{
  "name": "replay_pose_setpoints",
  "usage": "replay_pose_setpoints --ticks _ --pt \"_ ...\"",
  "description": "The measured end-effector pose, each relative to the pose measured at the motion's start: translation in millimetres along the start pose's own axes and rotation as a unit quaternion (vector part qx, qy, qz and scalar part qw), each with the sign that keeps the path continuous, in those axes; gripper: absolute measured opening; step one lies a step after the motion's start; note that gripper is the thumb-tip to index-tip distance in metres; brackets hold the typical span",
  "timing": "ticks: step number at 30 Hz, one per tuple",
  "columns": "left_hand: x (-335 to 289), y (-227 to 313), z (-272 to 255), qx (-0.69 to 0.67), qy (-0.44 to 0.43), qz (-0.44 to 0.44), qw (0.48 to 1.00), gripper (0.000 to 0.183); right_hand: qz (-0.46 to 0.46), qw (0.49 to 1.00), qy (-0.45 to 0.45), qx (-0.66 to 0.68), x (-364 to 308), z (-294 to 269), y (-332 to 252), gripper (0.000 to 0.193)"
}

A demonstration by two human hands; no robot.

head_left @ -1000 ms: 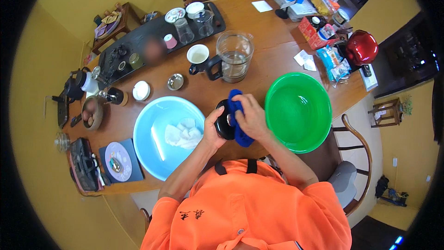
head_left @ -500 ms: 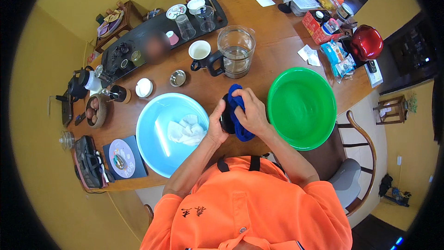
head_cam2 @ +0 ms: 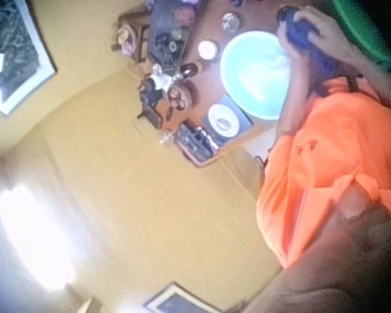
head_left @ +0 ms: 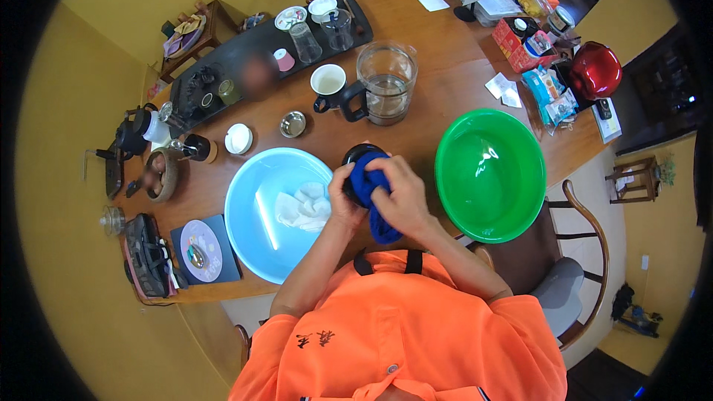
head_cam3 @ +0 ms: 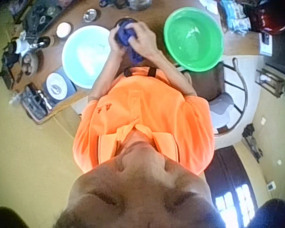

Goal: The person cleans a patterned mug and a small metal bowl using a white cloth and water from a blue basin. They wipe the interior and exterior of the mug and the bowl, then place the cleaned items on the table.

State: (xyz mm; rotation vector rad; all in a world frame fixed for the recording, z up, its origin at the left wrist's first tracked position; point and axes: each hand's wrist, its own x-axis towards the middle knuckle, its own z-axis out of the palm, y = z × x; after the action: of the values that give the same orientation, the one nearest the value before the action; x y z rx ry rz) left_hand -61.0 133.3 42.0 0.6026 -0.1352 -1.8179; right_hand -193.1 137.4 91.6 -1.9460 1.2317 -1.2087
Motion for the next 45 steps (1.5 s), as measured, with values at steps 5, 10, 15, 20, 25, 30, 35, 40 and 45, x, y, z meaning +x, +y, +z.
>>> replay_pose_setpoints --ticks 5,10,15,20,25,30,35,40,45 --pt "-5 31 -13 -0.04 0.058 -0.03 0.997 0.048 0.332 0.899 0.06 0.278 -9 -18 47 0.036" --pt "-7 15 -11 0.037 0.027 -0.014 0.999 0.038 0.378 0.787 0.053 0.484 -34 -3 61 0.039" --pt "-11 10 8 0.205 0.03 0.068 0.976 0.044 0.377 0.724 0.06 0.574 -42 -3 59 0.042" --pt "-4 -1 -2 0.581 0.054 0.291 0.758 0.028 0.39 0.742 0.113 0.533 -36 -1 53 0.042" --pt "-13 -13 0 0.445 0.009 0.136 0.885 0.058 0.319 0.863 0.033 0.39 -36 9 42 0.04" --pt "-12 -5 0 0.259 -0.054 0.057 0.963 0.068 0.202 0.942 0.027 0.265 -38 14 30 0.046" --pt "-7 -5 -9 0.031 -0.011 -0.064 0.997 0.066 -0.08 0.993 -0.055 0.066 -28 9 -15 0.042" --pt "-12 -3 0 0.039 -0.006 -0.058 0.997 0.068 -0.035 0.999 0.001 -0.034 17 14 1 0.032" --pt "-5 -4 -4 0.031 -0.02 0.045 0.998 0.055 0.059 0.994 0.0 -0.094 6 22 32 0.035"
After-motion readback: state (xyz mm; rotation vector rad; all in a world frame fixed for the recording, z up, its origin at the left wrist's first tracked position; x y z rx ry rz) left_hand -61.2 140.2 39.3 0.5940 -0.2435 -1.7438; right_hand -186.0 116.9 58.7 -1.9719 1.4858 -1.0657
